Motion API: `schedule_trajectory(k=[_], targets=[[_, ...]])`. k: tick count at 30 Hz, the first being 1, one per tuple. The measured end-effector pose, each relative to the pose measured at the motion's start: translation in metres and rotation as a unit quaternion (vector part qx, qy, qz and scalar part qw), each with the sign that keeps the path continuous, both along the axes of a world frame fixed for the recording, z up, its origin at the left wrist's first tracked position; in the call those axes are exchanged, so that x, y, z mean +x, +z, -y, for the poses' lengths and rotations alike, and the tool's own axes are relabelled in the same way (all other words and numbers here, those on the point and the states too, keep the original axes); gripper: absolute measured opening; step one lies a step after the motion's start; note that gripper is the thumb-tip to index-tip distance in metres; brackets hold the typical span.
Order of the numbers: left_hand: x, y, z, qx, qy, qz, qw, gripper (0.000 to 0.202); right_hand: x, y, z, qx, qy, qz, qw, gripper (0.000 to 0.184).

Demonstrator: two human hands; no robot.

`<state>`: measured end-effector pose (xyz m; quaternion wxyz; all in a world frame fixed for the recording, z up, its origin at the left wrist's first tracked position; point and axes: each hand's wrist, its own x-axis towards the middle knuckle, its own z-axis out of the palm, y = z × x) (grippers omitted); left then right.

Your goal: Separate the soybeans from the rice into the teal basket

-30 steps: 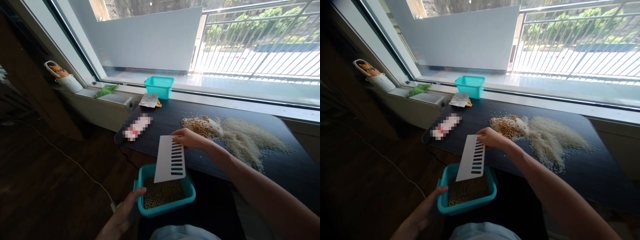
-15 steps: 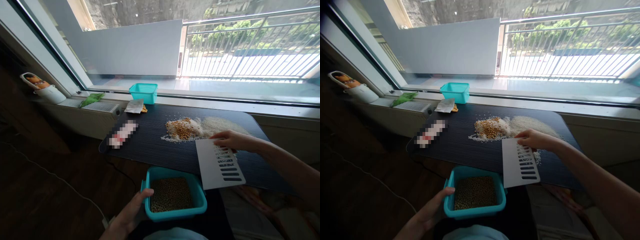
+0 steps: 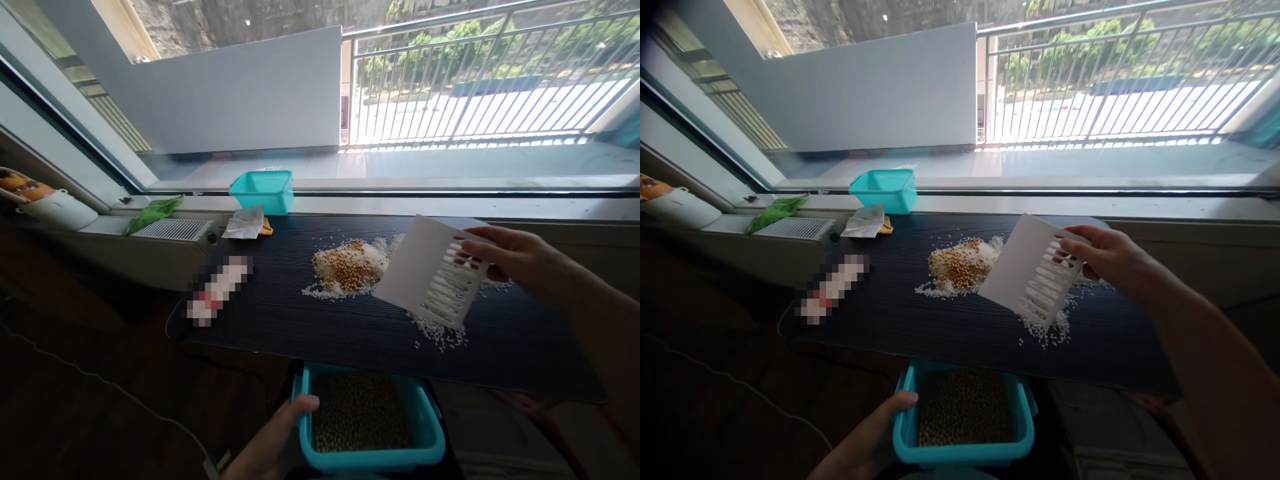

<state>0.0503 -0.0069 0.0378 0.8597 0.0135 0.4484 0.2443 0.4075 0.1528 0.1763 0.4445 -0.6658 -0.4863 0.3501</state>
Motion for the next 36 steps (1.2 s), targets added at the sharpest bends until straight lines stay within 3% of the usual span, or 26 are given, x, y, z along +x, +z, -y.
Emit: schedule_trajectory(k=[3, 8, 15, 18, 21, 24, 31, 36], targets=[[0.002, 0.002, -0.003, -0.006, 0.003, 0.0, 1.0, 0.058, -0.01, -0.017, 0.021, -0.006, -0.004, -0.066, 0.998, 0.038], [0.001, -0.002, -0.005, -0.017, 0.014, -0.005, 1.0, 0.056, -0.041, -0.048, 0.059, 0.057, -0.104, -0.181, 0.976, 0.036], [0.002, -0.008, -0.003, -0.032, 0.019, -0.027, 0.999, 0.052, -0.081, -0.079, 0.066, 0.112, -0.125, -0.274, 0.947, 0.024], [0.003, -0.006, -0.003, -0.028, 0.027, -0.021, 0.999, 0.056, -0.083, -0.086, 0.071, 0.106, -0.105, -0.207, 0.967, 0.022], [0.003, -0.006, -0.005, -0.027, 0.036, -0.017, 0.999, 0.056, -0.071, -0.089, 0.081, 0.07, -0.082, -0.041, 0.993, 0.021], [0.005, -0.007, -0.008, -0.036, 0.031, -0.021, 0.999, 0.056, -0.058, -0.09, 0.088, 0.043, -0.036, 0.078, 0.995, 0.018], [0.007, -0.004, -0.01, -0.036, 0.027, -0.041, 0.998, 0.053, -0.062, -0.099, 0.075, 0.068, -0.064, 0.096, 0.991, 0.023], [0.007, -0.003, -0.009, -0.038, 0.033, -0.032, 0.998, 0.055, -0.066, -0.098, 0.071, 0.055, -0.032, 0.077, 0.995, 0.021]])
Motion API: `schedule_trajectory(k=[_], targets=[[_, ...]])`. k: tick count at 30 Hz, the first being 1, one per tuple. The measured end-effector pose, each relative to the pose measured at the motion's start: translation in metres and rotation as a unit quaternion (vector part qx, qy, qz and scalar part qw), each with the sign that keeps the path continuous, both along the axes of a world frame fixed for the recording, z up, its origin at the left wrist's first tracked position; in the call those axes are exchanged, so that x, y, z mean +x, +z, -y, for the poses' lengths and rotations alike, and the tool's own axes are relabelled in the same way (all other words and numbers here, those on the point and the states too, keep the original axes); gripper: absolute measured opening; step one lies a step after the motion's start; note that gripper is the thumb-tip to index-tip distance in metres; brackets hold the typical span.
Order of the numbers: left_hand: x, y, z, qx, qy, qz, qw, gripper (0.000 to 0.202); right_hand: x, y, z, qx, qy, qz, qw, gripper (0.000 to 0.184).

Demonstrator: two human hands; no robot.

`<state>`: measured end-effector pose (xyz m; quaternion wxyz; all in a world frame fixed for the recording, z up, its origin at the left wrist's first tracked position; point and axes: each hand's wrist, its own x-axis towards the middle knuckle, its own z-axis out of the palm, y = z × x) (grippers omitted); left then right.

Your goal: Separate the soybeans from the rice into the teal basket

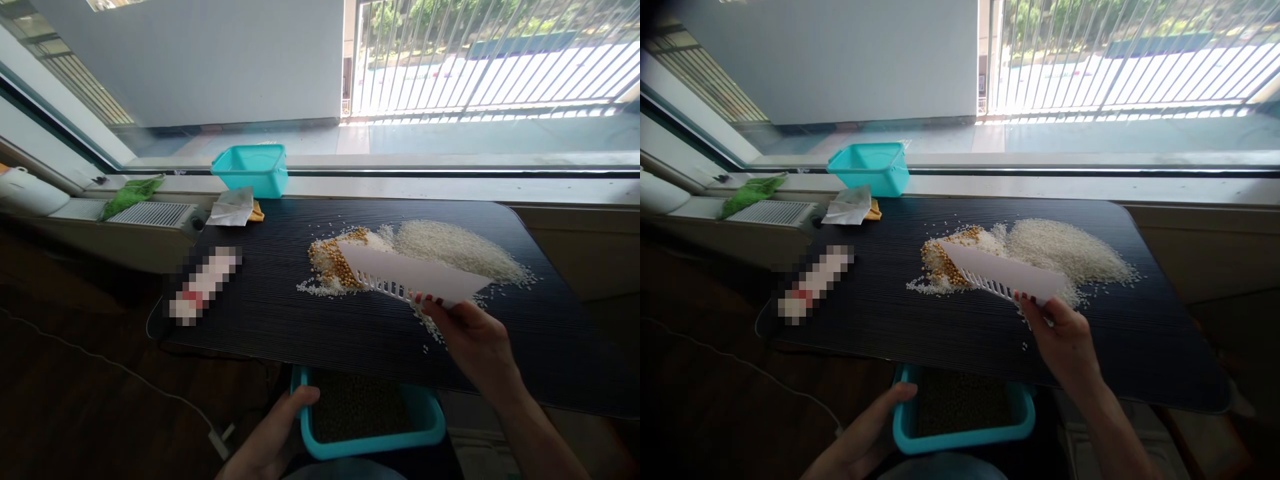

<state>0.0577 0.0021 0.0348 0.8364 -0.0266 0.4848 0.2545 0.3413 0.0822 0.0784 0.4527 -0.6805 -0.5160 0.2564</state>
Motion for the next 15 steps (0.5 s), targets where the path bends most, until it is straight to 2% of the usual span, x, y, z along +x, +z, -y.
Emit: schedule_trajectory(k=[4, 8, 15], targets=[[0.003, 0.003, -0.001, 0.002, -0.002, -0.01, 1.0, 0.056, 0.003, 0.002, 0.007, -0.011, 0.012, -0.004, 1.0, 0.021], [0.005, 0.007, -0.002, 0.019, -0.013, -0.035, 0.999, 0.056, 0.005, 0.003, 0.013, -0.01, -0.015, -0.026, 1.0, 0.024], [0.0, 0.006, 0.001, 0.036, -0.005, -0.015, 0.999, 0.06, 0.005, 0.001, 0.023, -0.019, -0.005, -0.056, 0.998, 0.021]])
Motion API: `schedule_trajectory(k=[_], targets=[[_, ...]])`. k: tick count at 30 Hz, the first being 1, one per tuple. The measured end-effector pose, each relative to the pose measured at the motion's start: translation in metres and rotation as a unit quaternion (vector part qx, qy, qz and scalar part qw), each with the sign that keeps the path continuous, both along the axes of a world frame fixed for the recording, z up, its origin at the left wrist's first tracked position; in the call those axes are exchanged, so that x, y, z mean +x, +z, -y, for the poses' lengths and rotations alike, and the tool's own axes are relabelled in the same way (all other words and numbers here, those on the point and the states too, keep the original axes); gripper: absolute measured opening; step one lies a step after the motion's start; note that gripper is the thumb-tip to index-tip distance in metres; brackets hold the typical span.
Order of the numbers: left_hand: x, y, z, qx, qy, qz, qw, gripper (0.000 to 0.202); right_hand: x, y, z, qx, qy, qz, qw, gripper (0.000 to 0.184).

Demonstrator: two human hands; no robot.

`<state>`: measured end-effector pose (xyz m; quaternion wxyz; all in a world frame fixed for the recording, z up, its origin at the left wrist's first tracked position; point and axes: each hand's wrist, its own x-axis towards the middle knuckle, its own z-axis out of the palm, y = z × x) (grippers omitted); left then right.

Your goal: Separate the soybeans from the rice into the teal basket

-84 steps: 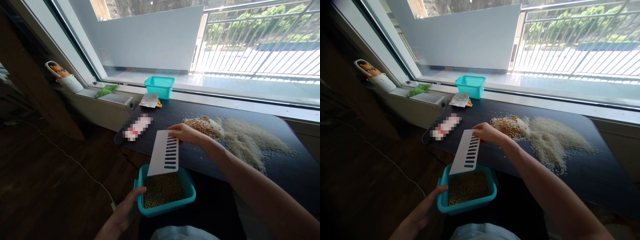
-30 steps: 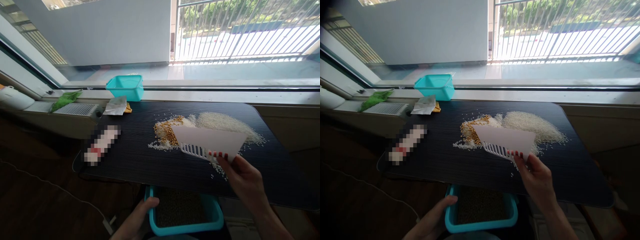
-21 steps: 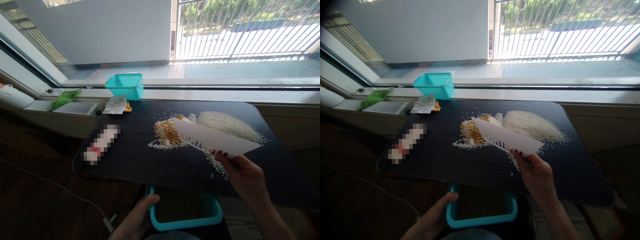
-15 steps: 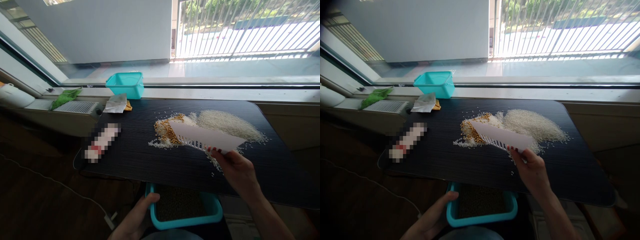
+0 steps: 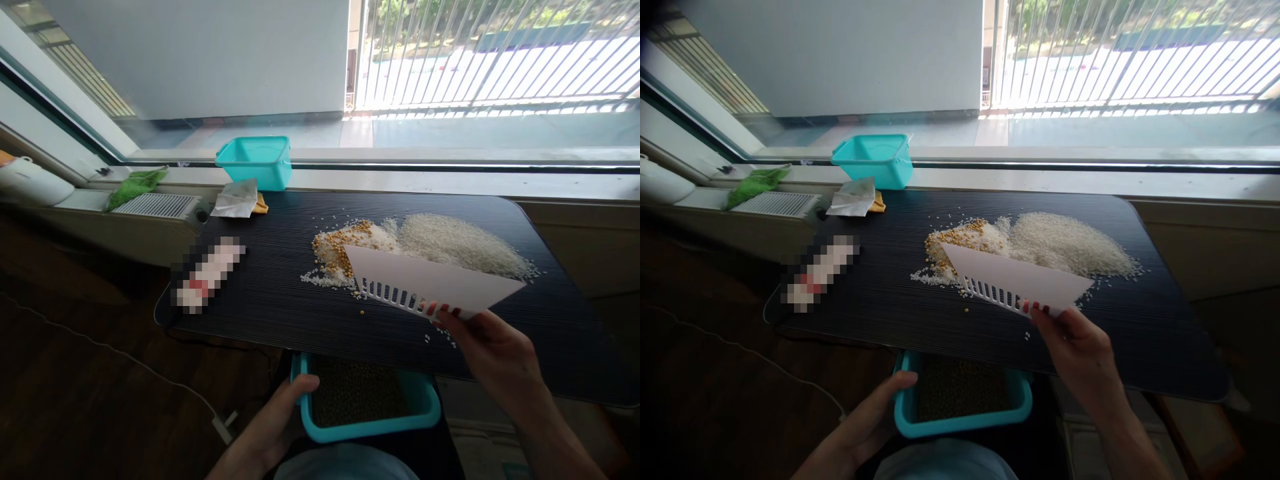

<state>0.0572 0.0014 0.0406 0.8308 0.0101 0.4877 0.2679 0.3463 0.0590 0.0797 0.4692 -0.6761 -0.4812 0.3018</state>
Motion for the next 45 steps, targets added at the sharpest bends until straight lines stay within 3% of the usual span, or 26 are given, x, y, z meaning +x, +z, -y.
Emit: schedule_trajectory(k=[8, 14, 22, 27, 32, 37, 45], targets=[[-0.001, 0.0, -0.001, -0.002, -0.001, -0.01, 1.0, 0.055, -0.002, 0.006, 0.022, -0.04, 0.025, -0.029, 0.998, 0.022], [0.001, 0.001, -0.001, -0.001, -0.006, -0.017, 1.0, 0.051, -0.008, 0.011, 0.012, 0.0, -0.049, -0.066, 0.997, 0.019], [0.0, 0.002, -0.001, -0.005, -0.003, -0.018, 1.0, 0.048, 0.001, 0.005, 0.015, -0.044, 0.035, -0.07, 0.996, 0.025], [0.0, 0.001, -0.002, -0.003, -0.008, -0.026, 1.0, 0.045, 0.002, 0.008, 0.028, -0.044, 0.0, -0.09, 0.995, 0.028], [0.001, 0.005, -0.003, 0.002, -0.013, -0.037, 0.999, 0.045, -0.006, 0.015, 0.036, -0.064, 0.009, -0.097, 0.993, 0.022], [0.003, 0.008, -0.004, 0.006, -0.016, -0.042, 0.999, 0.041, -0.008, 0.016, 0.016, -0.008, -0.068, -0.111, 0.991, 0.017], [0.003, 0.006, -0.004, 0.006, -0.009, -0.043, 0.999, 0.044, -0.017, 0.002, -0.02, 0.027, -0.016, -0.103, 0.994, 0.019]])
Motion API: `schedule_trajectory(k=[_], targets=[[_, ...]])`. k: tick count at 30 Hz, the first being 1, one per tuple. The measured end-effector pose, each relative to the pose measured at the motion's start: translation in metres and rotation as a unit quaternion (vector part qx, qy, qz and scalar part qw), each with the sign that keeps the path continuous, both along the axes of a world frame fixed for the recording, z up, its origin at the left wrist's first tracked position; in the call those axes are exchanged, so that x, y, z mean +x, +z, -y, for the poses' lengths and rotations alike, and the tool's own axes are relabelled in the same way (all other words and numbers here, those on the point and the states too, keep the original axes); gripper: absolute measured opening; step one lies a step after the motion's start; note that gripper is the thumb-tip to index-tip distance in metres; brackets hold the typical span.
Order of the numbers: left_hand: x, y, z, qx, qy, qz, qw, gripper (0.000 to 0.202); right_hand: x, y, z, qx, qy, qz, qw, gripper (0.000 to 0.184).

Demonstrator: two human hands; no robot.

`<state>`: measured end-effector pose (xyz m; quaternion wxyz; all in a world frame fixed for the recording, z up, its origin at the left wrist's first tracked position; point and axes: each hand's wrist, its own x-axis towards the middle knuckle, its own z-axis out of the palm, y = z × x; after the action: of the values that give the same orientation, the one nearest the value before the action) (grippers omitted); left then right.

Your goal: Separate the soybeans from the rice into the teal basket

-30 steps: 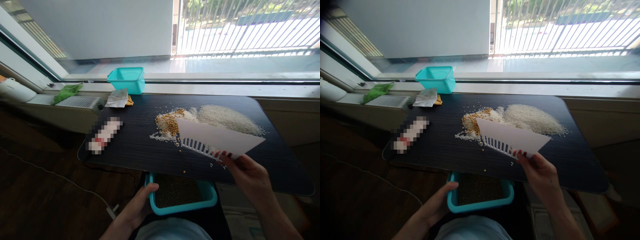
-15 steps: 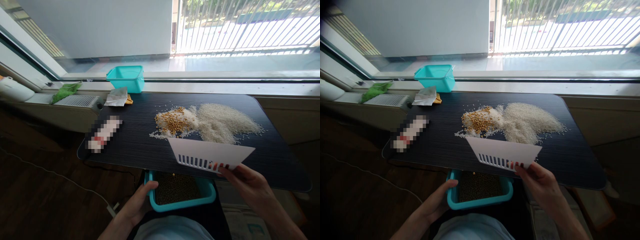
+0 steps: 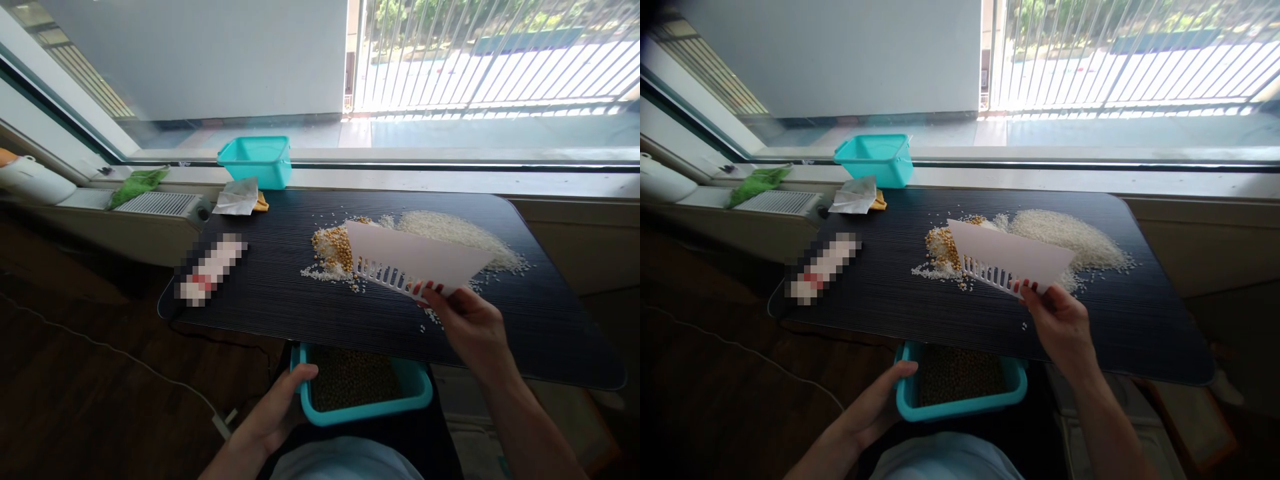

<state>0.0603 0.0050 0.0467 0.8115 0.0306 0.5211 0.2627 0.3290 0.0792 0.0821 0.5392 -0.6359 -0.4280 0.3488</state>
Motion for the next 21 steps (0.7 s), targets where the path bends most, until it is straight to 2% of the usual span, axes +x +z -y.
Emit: schedule_trajectory(k=[4, 8, 16, 21], targets=[[0.0, 0.0, 0.0, -0.001, 0.004, 0.0, 1.0, 0.047, -0.003, -0.002, -0.004, -0.004, 0.017, 0.014, 1.0, 0.018], [0.0, -0.002, 0.001, -0.003, 0.008, 0.01, 1.0, 0.048, -0.001, -0.001, -0.001, -0.015, 0.037, -0.023, 0.999, 0.022], [-0.002, -0.003, 0.001, 0.001, 0.002, 0.002, 1.0, 0.045, 0.002, 0.006, 0.008, -0.03, 0.026, -0.041, 0.998, 0.027], [-0.002, -0.002, 0.001, 0.0, 0.003, 0.001, 1.0, 0.046, 0.003, 0.009, 0.014, -0.054, 0.047, -0.035, 0.997, 0.031]])
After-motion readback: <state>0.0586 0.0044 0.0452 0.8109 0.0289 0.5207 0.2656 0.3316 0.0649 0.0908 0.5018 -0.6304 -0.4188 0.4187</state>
